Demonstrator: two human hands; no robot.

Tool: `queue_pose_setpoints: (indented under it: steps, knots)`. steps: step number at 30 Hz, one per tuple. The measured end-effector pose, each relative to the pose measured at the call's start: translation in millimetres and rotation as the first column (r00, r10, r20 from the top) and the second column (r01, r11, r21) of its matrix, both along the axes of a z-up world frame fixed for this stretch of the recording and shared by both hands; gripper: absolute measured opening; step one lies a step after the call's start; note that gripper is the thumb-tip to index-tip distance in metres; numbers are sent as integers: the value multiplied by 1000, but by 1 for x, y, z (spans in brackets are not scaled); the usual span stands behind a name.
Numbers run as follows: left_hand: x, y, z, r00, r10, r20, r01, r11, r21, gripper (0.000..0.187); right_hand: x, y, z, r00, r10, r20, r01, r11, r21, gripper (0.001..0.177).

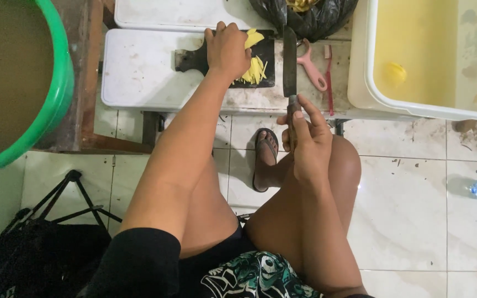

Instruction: Slicing a yellow vegetable into thin julienne strips using a knife on a cutting board.

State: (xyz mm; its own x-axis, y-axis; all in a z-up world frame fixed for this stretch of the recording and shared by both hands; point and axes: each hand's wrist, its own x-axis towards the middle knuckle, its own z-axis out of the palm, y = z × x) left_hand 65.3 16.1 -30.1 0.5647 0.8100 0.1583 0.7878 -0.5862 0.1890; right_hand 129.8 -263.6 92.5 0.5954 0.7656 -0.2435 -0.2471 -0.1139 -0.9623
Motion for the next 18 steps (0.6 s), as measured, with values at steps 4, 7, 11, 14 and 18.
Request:
queue_pose_setpoints:
  steps: [4, 7, 11, 14, 18]
  knots:
    - [4, 1, 1, 999, 47, -6, -47, 999, -26, 27, 0, -2, 0, 1000, 21, -14, -22, 1000, -11, 45]
    - [7, 7, 0, 999, 53, -6, -53, 998, -21, 31, 1, 0, 3, 999, 32, -4, -32, 999, -18, 44]
    - [8, 4, 5, 993, 52, -105, -51, 999, 13, 8, 2, -2, 4, 998, 43, -35, -44, 999, -22, 45]
    - [10, 3, 11, 985, 62, -158, -61, 998, 13, 14, 4, -2, 2, 999, 38, -37, -39, 999, -26, 44]
    - [11, 4, 8, 971, 65, -232, -52, 997, 60, 19, 3, -2, 2, 998, 53, -38, -55, 997, -45, 46]
